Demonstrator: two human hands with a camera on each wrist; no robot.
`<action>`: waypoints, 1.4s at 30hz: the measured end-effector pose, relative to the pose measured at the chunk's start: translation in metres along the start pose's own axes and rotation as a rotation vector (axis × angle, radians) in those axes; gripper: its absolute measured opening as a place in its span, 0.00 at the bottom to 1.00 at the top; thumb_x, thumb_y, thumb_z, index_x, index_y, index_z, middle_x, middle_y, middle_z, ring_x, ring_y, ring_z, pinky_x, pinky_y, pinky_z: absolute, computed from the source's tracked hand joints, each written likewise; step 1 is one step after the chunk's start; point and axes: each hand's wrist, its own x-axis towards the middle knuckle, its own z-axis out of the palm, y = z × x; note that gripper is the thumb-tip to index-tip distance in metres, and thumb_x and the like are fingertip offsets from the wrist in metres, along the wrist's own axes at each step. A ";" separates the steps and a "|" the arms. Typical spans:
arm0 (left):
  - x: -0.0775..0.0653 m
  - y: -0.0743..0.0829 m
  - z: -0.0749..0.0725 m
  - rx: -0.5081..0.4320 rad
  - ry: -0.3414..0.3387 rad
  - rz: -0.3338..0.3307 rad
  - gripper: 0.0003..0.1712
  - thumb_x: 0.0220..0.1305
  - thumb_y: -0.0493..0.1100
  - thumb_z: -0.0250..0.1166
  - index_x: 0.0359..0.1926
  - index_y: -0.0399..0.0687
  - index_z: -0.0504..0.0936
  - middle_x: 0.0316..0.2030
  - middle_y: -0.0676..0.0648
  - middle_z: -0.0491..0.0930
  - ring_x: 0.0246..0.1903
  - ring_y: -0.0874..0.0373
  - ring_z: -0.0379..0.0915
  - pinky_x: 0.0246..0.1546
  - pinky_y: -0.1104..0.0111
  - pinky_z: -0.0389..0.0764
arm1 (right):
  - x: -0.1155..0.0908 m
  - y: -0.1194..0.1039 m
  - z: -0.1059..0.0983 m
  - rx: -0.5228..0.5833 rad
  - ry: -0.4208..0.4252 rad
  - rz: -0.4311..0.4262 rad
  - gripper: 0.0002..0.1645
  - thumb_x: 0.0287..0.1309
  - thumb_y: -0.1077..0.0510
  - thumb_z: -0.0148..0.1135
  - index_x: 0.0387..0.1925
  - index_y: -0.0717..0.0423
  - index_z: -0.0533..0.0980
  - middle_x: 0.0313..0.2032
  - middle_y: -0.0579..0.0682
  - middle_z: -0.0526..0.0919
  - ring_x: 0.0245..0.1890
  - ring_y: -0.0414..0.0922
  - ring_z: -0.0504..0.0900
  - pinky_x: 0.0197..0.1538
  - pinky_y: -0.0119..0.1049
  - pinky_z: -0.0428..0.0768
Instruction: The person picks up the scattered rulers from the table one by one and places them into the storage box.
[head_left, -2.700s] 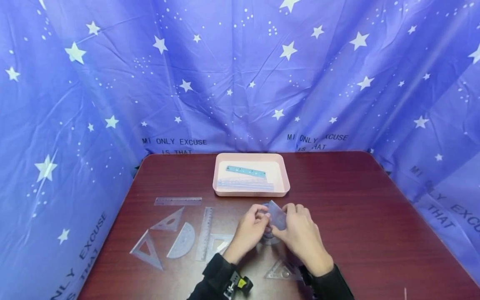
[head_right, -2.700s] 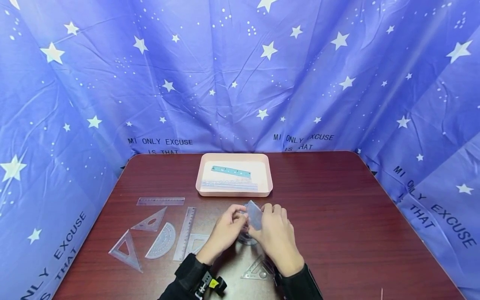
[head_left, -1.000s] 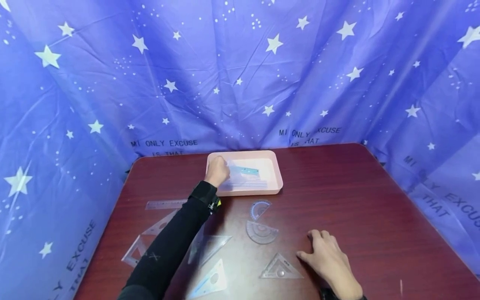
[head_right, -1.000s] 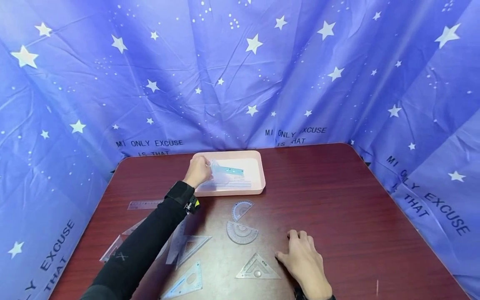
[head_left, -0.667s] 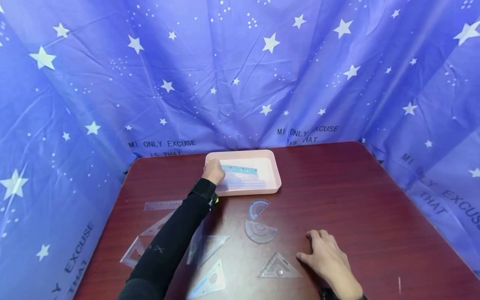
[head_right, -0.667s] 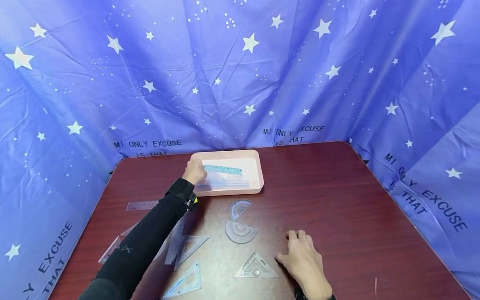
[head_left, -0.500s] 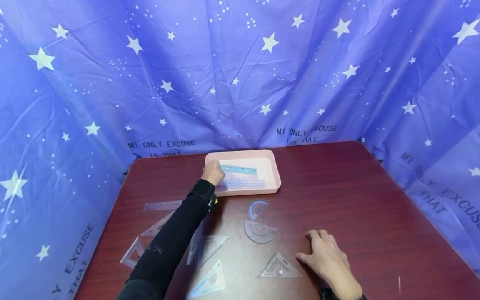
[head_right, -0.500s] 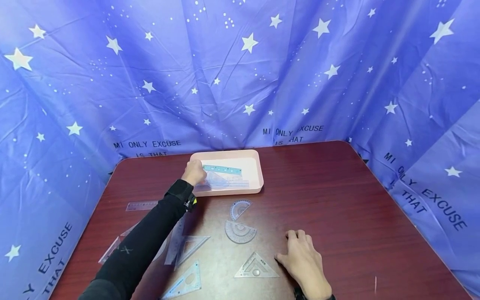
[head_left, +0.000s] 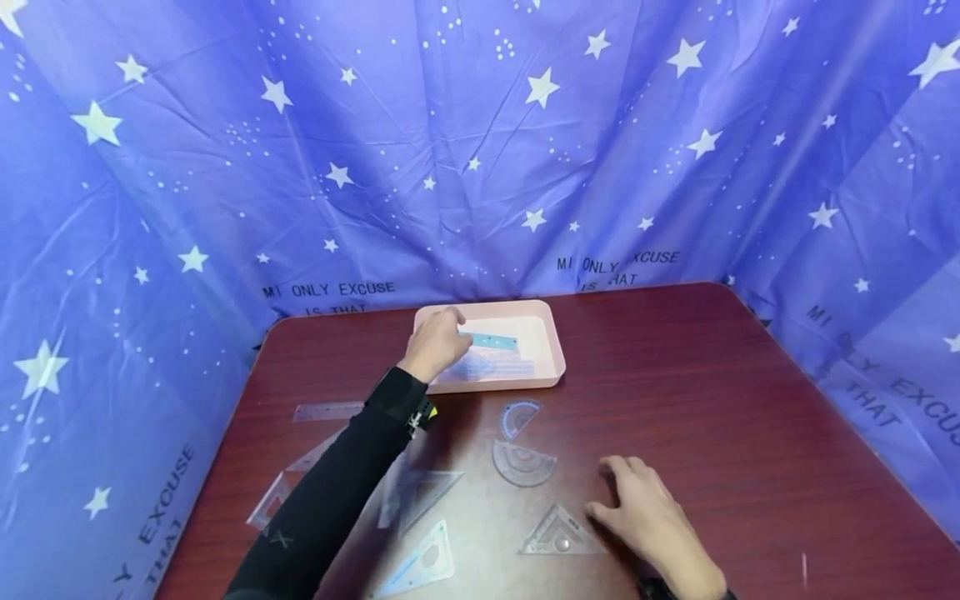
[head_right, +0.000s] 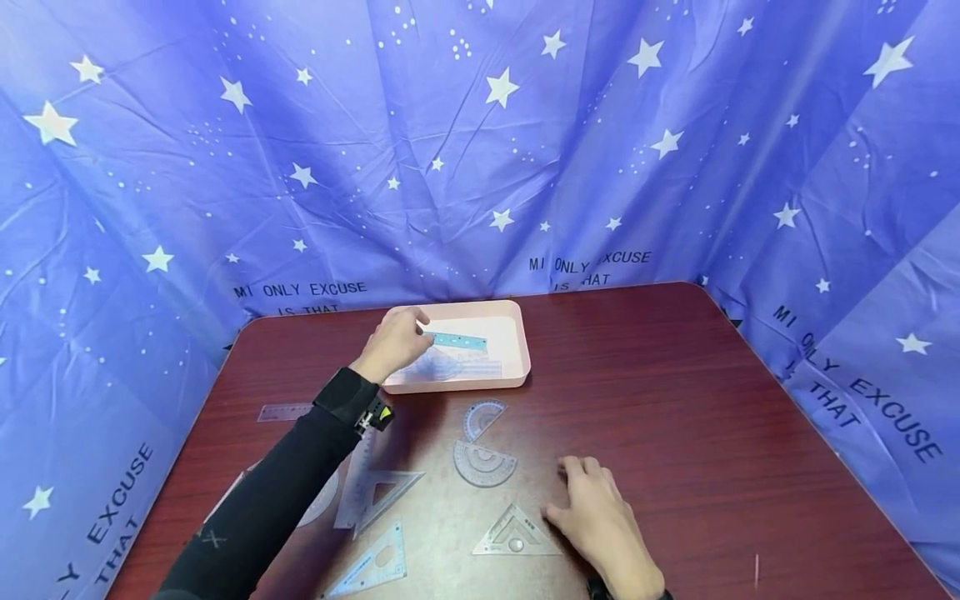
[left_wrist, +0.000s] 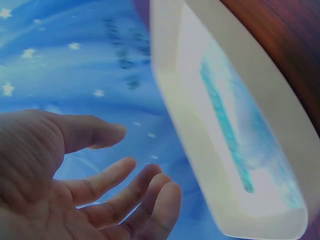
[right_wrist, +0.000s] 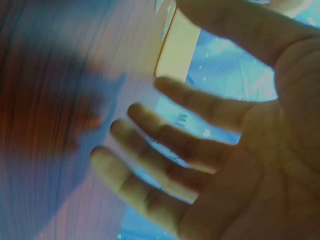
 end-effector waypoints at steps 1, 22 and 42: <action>-0.003 0.003 -0.002 -0.008 0.006 0.020 0.24 0.71 0.41 0.64 0.65 0.37 0.81 0.54 0.39 0.87 0.44 0.48 0.79 0.48 0.52 0.84 | -0.001 -0.003 0.002 0.008 0.019 -0.038 0.38 0.50 0.52 0.84 0.61 0.58 0.80 0.58 0.61 0.83 0.61 0.64 0.82 0.56 0.70 0.83; -0.094 -0.014 0.018 -0.274 0.152 0.184 0.16 0.74 0.37 0.61 0.57 0.35 0.83 0.50 0.35 0.88 0.51 0.43 0.87 0.57 0.50 0.86 | -0.007 -0.028 0.021 -0.237 0.032 -0.508 0.39 0.28 0.55 0.84 0.52 0.40 0.86 0.53 0.43 0.85 0.53 0.50 0.81 0.41 0.48 0.84; -0.140 -0.028 0.048 -0.366 0.161 0.066 0.13 0.74 0.37 0.64 0.56 0.42 0.86 0.48 0.44 0.89 0.45 0.51 0.87 0.50 0.56 0.88 | -0.005 -0.027 0.025 -0.268 0.055 -0.520 0.30 0.25 0.55 0.81 0.38 0.40 0.79 0.40 0.38 0.78 0.43 0.44 0.78 0.39 0.43 0.81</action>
